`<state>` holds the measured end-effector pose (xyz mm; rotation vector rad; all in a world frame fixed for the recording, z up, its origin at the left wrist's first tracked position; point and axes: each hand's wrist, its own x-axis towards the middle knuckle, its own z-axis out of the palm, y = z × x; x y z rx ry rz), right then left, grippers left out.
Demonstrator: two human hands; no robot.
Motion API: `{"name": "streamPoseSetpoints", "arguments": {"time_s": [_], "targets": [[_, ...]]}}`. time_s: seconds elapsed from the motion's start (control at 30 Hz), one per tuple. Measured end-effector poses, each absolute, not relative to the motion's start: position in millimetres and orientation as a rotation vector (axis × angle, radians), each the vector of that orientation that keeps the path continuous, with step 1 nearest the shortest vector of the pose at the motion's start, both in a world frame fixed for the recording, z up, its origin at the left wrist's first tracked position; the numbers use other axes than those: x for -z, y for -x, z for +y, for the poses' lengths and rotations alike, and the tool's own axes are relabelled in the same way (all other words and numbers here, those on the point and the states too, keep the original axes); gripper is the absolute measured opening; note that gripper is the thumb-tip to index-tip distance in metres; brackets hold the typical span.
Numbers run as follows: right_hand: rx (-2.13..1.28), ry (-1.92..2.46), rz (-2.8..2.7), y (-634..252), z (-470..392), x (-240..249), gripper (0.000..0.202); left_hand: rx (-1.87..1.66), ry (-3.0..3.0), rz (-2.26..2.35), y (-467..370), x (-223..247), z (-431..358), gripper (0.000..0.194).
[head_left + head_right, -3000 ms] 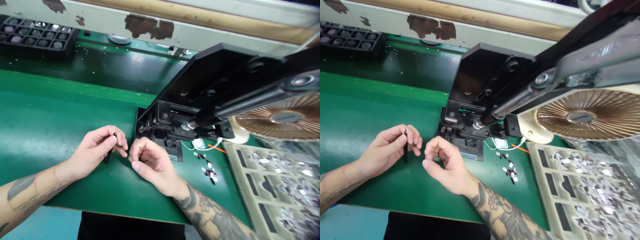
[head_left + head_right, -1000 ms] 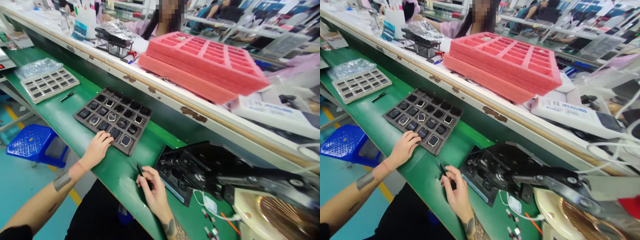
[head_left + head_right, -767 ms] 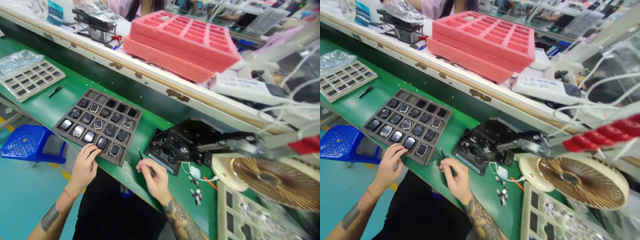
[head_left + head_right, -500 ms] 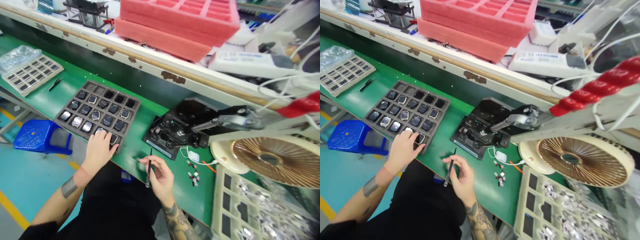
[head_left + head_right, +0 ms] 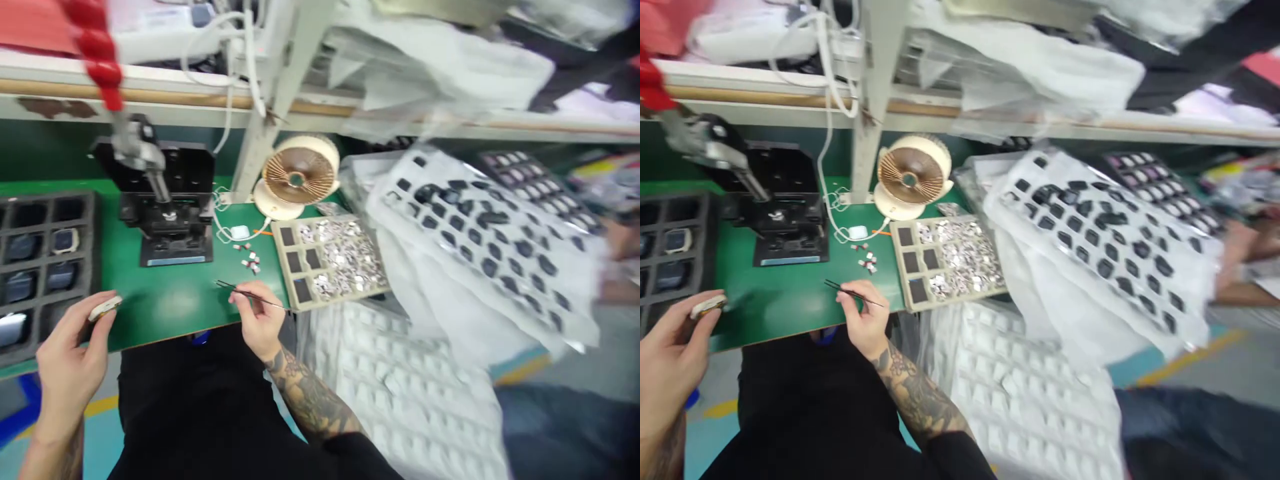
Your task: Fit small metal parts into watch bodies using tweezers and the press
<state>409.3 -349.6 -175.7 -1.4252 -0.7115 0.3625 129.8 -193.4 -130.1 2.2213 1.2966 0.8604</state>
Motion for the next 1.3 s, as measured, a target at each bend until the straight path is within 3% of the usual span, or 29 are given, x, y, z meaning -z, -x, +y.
{"name": "streamPoseSetpoints", "arguments": {"time_s": [0.13,0.37,0.6,0.8,0.97,1.3], "targets": [[-0.325,1.406,-0.675,-421.9,-356.2,185.7,0.020,-0.904,-2.392,1.461,-139.0,139.2,-180.8,0.035],[-0.389,1.302,-0.623,-425.2,-342.3,184.9,0.015,-0.658,-2.625,1.494,-147.4,158.4,-157.5,0.027],[-0.475,1.168,-0.702,-423.9,-317.0,183.7,0.006,-0.909,-2.517,1.170,-167.6,161.4,-159.9,0.025],[-0.458,1.125,-0.718,-408.9,-298.8,172.4,0.010,-1.131,-1.982,1.082,-185.5,144.5,-195.6,0.019],[-0.415,1.139,-0.761,-396.4,-299.6,154.2,0.007,-0.756,-1.196,0.792,-239.0,139.3,-226.4,0.049],[-0.264,1.226,-0.815,-382.4,-313.8,146.4,0.014,-0.680,-1.174,0.648,-265.6,140.7,-235.8,0.041]]}}
